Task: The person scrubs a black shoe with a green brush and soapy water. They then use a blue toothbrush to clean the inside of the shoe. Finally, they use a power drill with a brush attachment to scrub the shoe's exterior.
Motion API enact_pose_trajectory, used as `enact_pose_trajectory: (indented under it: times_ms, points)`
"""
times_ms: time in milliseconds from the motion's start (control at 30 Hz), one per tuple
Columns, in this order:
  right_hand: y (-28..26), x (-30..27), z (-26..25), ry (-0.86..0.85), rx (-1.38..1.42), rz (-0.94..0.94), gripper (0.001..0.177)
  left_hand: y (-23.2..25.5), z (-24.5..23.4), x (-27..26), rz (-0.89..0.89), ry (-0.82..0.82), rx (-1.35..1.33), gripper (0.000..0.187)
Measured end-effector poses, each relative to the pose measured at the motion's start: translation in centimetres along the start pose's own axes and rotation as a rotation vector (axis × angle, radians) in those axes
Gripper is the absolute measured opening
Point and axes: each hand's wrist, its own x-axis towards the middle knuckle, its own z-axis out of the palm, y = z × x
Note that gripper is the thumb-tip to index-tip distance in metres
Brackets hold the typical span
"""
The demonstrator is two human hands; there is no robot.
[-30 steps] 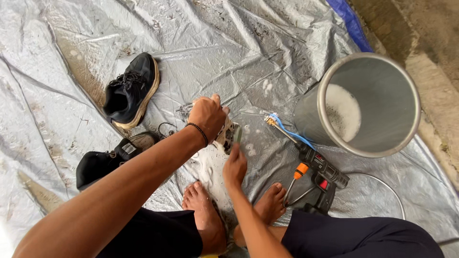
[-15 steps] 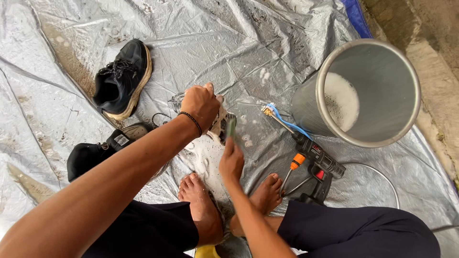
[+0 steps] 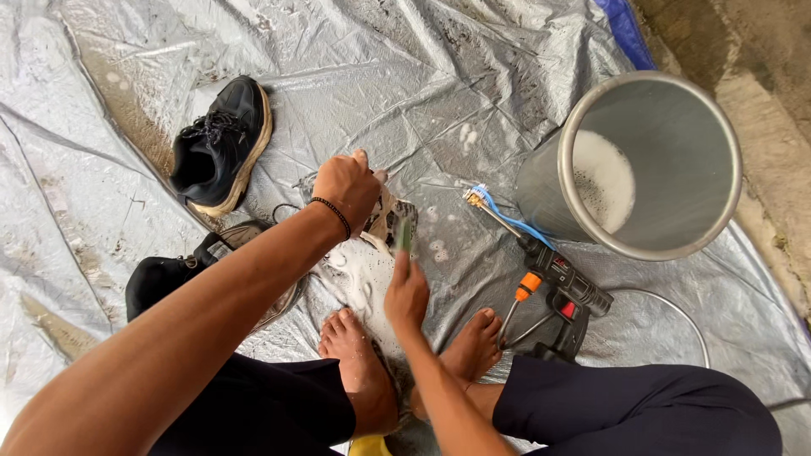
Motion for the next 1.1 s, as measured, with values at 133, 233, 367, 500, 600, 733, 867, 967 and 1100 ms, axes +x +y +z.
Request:
enact_pose_trajectory:
  times_ms: [133, 233, 367, 500, 600, 733, 867, 967, 1100]
  points:
    - [3.5, -1.3, 1.8, 0.090, -0.074, 0.038, 0.066, 0.0, 2.3, 1.5, 0.018, -0.010, 0.031, 0.035]
    - [0.2, 3.9, 1.0, 0.094, -0.064, -0.038, 0.073, 0.6, 2.3, 2.3, 0.051, 0.003, 0.106, 0.036]
    - [-3.3, 4.8, -1.6, -0.020, 0.045, -0.087, 0.075, 1.4, 1.4, 1.8, 0.103, -0.064, 0.123, 0.040]
    - [1.3, -1.1, -0.3, 0.037, -0.049, -0.041, 0.068, 1.7, -0.2, 1.1, 0.118, -0.125, 0.086, 0.046]
    - [3.9, -2.7, 1.2, 0.092, -0.068, -0.010, 0.063, 2.1, -0.9, 0.6, 0.042, -0.108, 0.025, 0.041]
    - [-2.2, 1.8, -1.0, 0.097, -0.048, -0.020, 0.073, 3.1, -1.5, 0.4, -0.020, -0.072, -0.011, 0.036]
    - [-4.8, 2.1, -2.0, 0.071, -0.010, -0.028, 0.078, 3.7, -2.5, 0.0, 0.016, -0.099, -0.041, 0.033]
    - [0.3, -1.4, 0.4, 0.107, -0.109, -0.007, 0.071, 3.4, -0.3, 1.0, 0.064, -0.044, 0.100, 0.040]
    - [2.3, -2.1, 0.8, 0.131, -0.102, -0.056, 0.065, 4.5, 0.6, 1.3, -0.090, -0.066, -0.075, 0.039]
